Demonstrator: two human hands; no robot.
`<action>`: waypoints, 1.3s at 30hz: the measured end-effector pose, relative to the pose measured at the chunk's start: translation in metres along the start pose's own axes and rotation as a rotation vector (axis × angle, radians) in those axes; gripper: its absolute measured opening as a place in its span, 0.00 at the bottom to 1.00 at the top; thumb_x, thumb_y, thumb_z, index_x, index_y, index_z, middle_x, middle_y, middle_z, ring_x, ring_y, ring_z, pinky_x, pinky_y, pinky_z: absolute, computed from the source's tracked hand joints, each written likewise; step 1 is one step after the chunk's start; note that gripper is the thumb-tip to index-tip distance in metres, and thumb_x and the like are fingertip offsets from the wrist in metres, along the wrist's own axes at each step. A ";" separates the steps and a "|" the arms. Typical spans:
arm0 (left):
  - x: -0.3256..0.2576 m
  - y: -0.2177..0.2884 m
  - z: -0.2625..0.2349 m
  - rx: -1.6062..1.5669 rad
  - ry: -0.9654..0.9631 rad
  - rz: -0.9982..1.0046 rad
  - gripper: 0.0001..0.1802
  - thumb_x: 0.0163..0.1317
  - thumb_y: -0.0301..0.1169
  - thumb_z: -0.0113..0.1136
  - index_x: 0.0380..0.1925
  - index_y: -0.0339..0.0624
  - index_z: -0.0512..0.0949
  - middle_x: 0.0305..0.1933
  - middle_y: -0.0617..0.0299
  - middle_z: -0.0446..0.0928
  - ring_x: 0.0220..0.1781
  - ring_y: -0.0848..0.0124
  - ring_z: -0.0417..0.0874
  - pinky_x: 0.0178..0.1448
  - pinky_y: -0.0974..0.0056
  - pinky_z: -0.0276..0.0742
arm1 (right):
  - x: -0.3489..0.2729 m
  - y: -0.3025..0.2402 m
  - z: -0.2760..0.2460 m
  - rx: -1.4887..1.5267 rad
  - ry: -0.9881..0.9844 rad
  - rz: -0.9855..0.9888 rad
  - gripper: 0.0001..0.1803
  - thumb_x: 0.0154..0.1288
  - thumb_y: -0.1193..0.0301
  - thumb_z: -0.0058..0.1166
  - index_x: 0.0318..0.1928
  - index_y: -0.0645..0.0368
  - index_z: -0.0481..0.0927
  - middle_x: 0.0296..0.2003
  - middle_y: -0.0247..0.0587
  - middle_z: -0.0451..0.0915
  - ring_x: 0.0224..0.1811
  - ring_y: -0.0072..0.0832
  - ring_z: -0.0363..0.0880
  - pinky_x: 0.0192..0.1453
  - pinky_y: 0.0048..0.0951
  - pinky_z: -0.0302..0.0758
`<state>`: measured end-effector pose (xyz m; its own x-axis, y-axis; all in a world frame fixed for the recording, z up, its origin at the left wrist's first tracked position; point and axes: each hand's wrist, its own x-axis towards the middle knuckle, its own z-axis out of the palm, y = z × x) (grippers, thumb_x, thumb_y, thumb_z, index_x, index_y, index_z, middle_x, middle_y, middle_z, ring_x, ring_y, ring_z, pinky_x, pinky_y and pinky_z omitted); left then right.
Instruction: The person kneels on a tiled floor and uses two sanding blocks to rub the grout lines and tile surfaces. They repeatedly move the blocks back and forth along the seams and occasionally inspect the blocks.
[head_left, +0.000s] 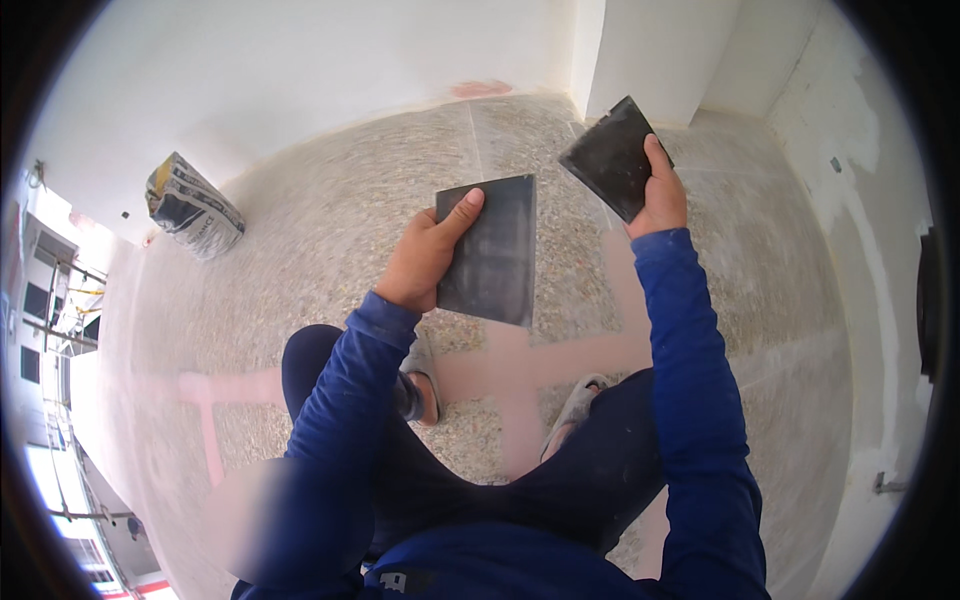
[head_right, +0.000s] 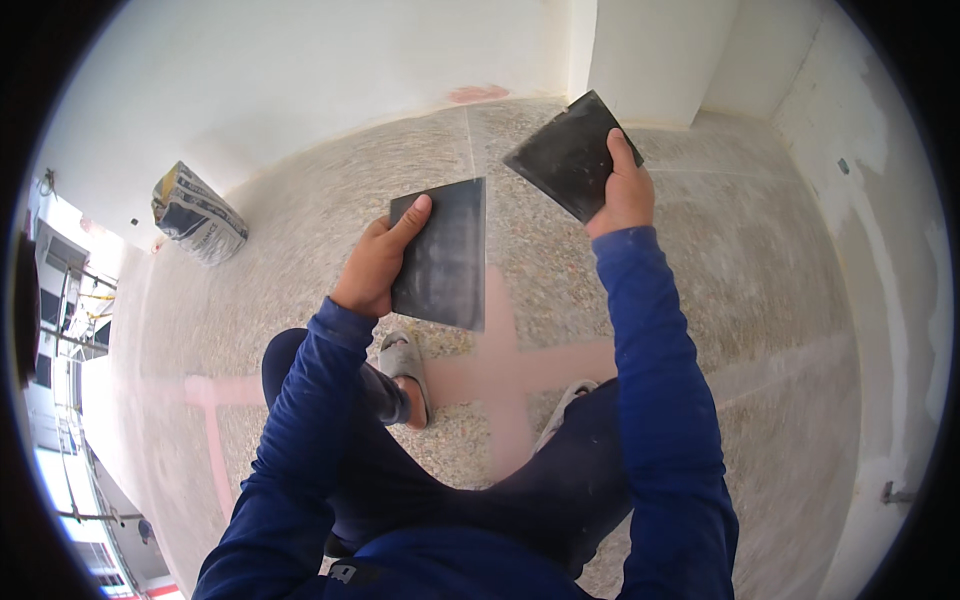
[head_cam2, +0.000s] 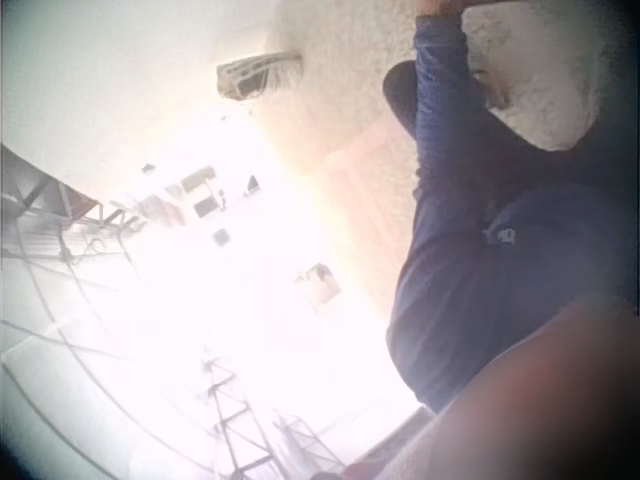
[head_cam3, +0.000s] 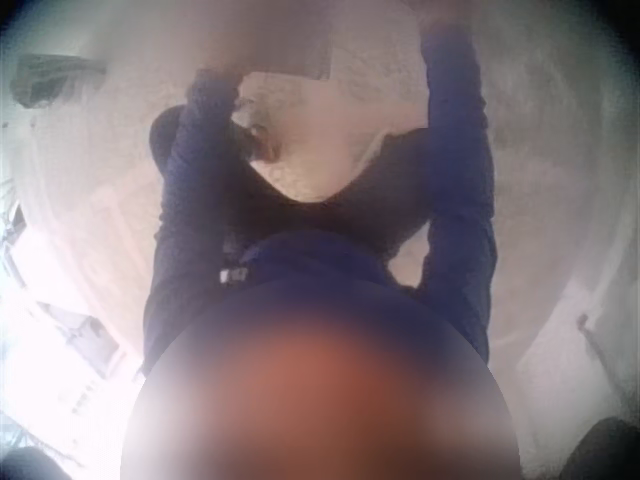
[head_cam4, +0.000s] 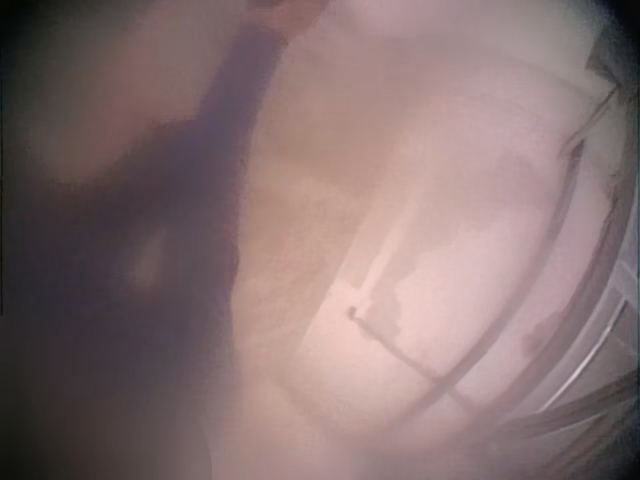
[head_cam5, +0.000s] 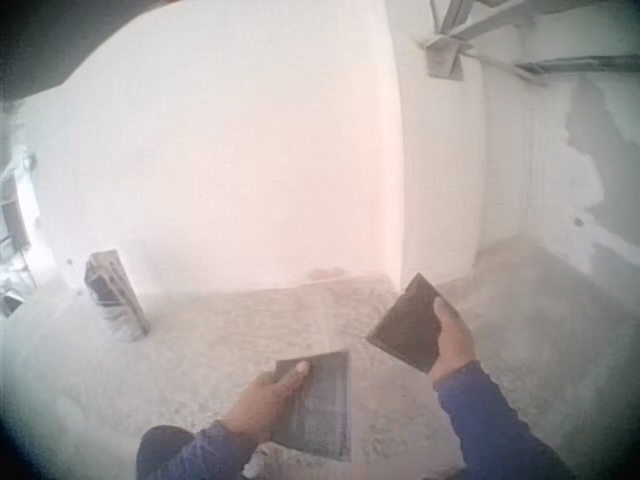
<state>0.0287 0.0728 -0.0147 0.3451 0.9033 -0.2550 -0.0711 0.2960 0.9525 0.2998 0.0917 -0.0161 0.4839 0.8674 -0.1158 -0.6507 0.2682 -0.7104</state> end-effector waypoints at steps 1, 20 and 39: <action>0.004 0.000 -0.003 -0.102 -0.056 -0.020 0.28 0.75 0.50 0.53 0.55 0.33 0.77 0.36 0.63 0.80 0.26 0.77 0.78 0.25 0.71 0.78 | -0.001 -0.003 -0.001 -0.017 -0.047 0.015 0.18 0.72 0.63 0.59 0.52 0.65 0.80 0.45 0.41 0.85 0.42 0.33 0.87 0.47 0.35 0.85; 0.012 -0.049 -0.001 -0.917 -0.549 -0.416 0.27 0.73 0.56 0.46 0.52 0.43 0.74 0.37 0.52 0.74 0.24 0.68 0.71 0.17 0.69 0.66 | -0.085 0.057 0.042 -0.601 -0.365 -0.211 0.18 0.71 0.59 0.61 0.42 0.66 0.84 0.32 0.33 0.83 0.35 0.18 0.76 0.41 0.25 0.74; 0.024 -0.020 -0.019 -0.583 0.088 -0.029 0.29 0.68 0.51 0.63 0.56 0.38 0.74 0.53 0.54 0.79 0.55 0.64 0.83 0.60 0.55 0.83 | -0.059 -0.003 0.042 -0.072 -0.460 0.049 0.22 0.74 0.63 0.57 0.60 0.66 0.75 0.53 0.43 0.81 0.54 0.31 0.80 0.62 0.36 0.76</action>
<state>0.0202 0.0943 -0.0433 0.2776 0.9072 -0.3160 -0.5742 0.4204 0.7026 0.2483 0.0577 0.0219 0.1332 0.9784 0.1582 -0.6163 0.2068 -0.7599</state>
